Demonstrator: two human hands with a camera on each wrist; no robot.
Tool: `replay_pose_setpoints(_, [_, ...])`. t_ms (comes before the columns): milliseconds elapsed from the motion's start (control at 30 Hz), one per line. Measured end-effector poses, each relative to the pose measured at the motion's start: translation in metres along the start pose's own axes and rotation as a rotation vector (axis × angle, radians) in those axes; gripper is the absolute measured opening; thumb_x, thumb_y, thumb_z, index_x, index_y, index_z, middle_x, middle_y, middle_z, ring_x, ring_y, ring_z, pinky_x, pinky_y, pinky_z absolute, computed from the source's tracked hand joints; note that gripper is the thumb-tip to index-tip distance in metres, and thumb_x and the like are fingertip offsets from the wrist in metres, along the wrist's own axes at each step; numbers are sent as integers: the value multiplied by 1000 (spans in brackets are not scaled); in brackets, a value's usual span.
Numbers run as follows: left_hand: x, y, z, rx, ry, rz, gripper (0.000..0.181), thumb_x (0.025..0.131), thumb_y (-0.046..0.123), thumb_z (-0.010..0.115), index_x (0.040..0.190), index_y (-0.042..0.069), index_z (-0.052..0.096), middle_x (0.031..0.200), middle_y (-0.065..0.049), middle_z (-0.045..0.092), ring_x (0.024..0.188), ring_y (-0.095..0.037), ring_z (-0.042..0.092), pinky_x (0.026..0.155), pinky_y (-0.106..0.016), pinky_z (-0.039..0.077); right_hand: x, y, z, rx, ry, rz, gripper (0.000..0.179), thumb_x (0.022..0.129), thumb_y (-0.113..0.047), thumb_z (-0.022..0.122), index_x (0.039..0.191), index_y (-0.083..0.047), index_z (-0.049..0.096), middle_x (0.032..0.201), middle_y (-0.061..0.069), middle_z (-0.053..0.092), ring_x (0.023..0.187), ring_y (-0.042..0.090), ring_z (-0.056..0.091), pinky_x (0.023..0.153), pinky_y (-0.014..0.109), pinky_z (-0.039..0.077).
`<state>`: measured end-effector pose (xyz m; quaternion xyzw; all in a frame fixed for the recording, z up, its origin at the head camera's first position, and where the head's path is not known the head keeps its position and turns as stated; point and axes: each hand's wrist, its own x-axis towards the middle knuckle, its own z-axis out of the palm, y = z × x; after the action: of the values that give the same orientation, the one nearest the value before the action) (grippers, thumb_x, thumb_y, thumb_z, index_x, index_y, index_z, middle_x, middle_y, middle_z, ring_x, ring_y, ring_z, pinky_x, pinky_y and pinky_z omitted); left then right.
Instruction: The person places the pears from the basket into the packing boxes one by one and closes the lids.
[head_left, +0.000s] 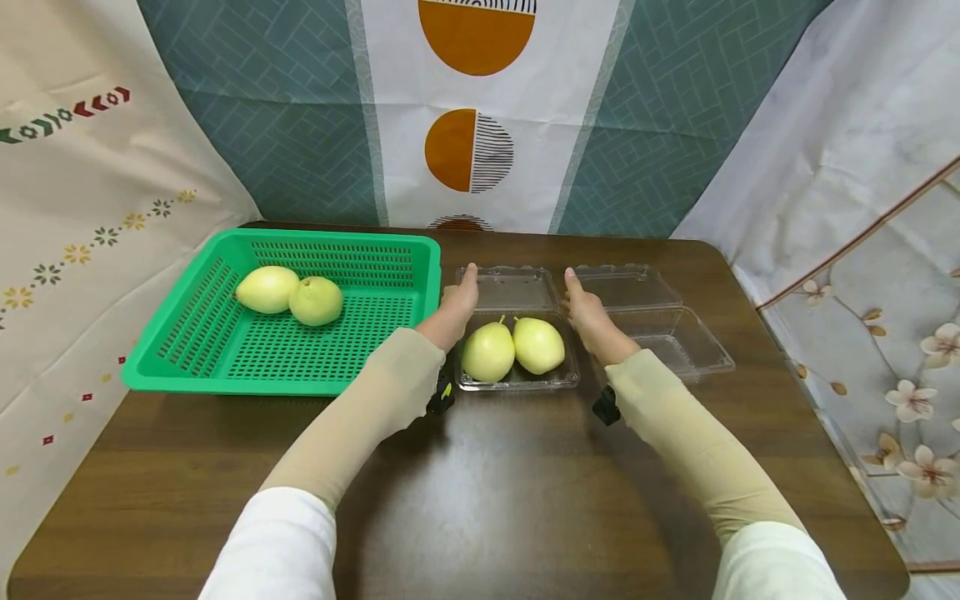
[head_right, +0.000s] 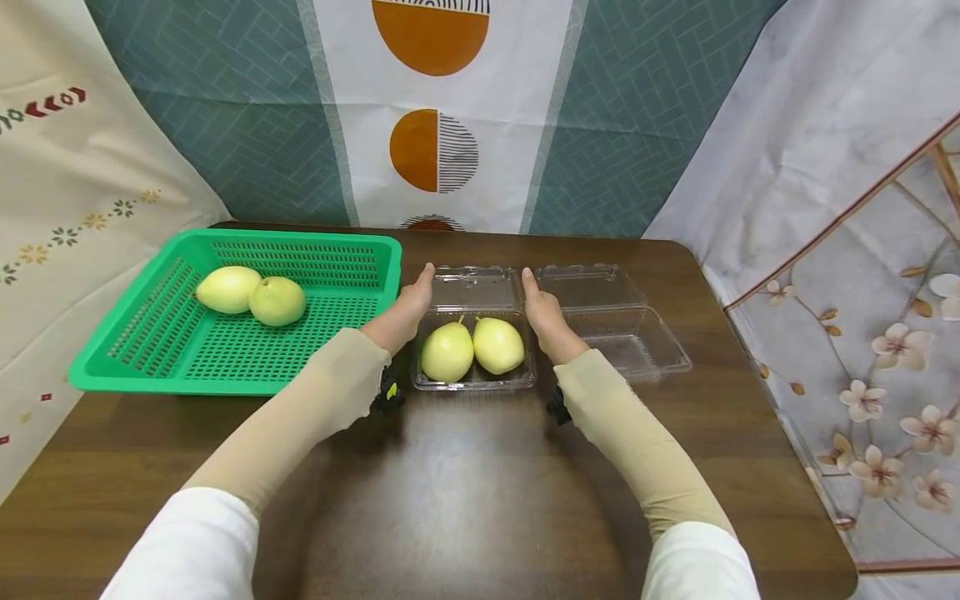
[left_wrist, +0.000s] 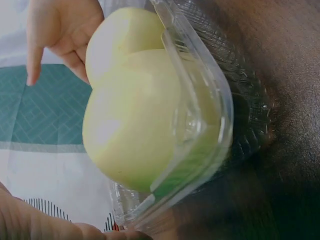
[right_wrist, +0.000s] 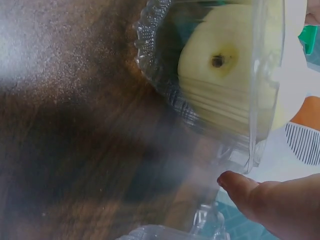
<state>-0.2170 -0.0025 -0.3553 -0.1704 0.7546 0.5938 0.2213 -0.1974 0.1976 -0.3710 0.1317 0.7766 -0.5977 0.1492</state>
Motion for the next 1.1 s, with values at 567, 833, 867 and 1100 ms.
replay_pose_setpoints(567, [1, 3, -2, 27, -14, 8, 80, 98, 58, 22, 152, 6, -6, 160, -11, -3, 147, -30, 7, 118, -44, 16, 0, -1, 0, 75, 12, -23, 88, 95, -63, 12, 150, 6, 8, 156, 22, 14, 146, 34, 12, 119, 40, 12])
replay_pose_setpoints(833, [0, 6, -3, 23, 24, 24, 81, 98, 58, 24, 152, 2, -1, 159, -13, 4, 146, -30, 14, 118, -43, 17, -1, -7, -1, 62, 10, -32, 87, 95, -64, 12, 150, 4, 10, 156, 22, 15, 145, 35, 13, 119, 42, 14])
replay_pose_setpoints(867, [0, 6, -3, 25, 25, 20, 82, 98, 58, 26, 152, 3, -2, 160, -13, 4, 146, -30, 14, 118, -44, 17, -1, -7, -2, 58, 6, -37, 88, 95, -64, 12, 150, 4, 10, 156, 23, 16, 145, 36, 13, 118, 43, 14])
replay_pose_setpoints(1100, [0, 9, -5, 73, -15, 26, 88, 95, 63, 32, 152, 7, -6, 160, -10, -1, 146, -29, 11, 117, -46, 19, -4, -7, -6, 53, 15, -50, 86, 95, -63, 13, 150, 3, 10, 155, 23, 18, 145, 36, 14, 118, 44, 14])
